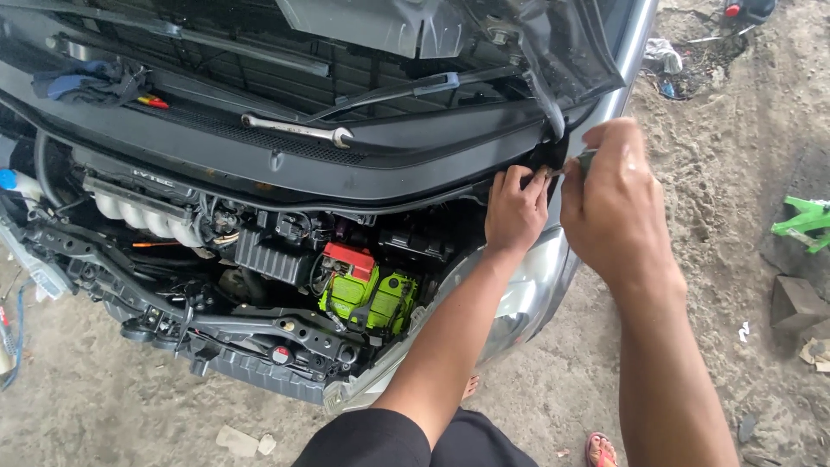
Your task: The person cleans the front area of a car engine bay using a brush and a cloth. They then use a screwdriver to loosen and remove bolts from the radiator support bar and battery area.
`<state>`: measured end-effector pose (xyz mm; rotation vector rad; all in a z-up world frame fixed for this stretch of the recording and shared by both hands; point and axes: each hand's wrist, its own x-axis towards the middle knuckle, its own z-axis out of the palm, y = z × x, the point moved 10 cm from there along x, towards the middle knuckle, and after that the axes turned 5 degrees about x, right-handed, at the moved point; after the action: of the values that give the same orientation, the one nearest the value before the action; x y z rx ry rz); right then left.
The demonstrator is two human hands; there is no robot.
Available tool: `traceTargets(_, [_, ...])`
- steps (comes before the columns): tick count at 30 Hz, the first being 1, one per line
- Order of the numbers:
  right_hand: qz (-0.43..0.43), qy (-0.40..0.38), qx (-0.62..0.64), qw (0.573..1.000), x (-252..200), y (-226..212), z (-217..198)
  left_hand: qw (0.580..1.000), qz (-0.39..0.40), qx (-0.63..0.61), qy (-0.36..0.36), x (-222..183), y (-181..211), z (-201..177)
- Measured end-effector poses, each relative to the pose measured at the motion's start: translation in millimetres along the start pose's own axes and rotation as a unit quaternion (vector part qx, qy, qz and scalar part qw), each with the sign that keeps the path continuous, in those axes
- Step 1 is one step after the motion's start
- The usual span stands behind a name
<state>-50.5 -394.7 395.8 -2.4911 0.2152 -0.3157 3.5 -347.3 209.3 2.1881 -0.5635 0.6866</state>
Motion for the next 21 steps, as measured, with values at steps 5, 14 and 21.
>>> traceTargets(5, [0.041, 0.046, -0.094, 0.994, -1.8, 8.4, -1.7, 1.000, 0.003, 0.001, -0.009, -0.3, 1.4, -0.8])
traceTargets(14, [0.112, 0.031, -0.133, 0.984, 1.2, 19.4, -4.7, 1.000, 0.009, 0.013, -0.012, -2.0, -0.8, 5.4])
traceTargets(21, [0.106, 0.001, -0.165, 0.981, -4.5, 26.1, -2.8, 1.000, 0.012, 0.003, -0.014, -1.1, -0.3, 4.8])
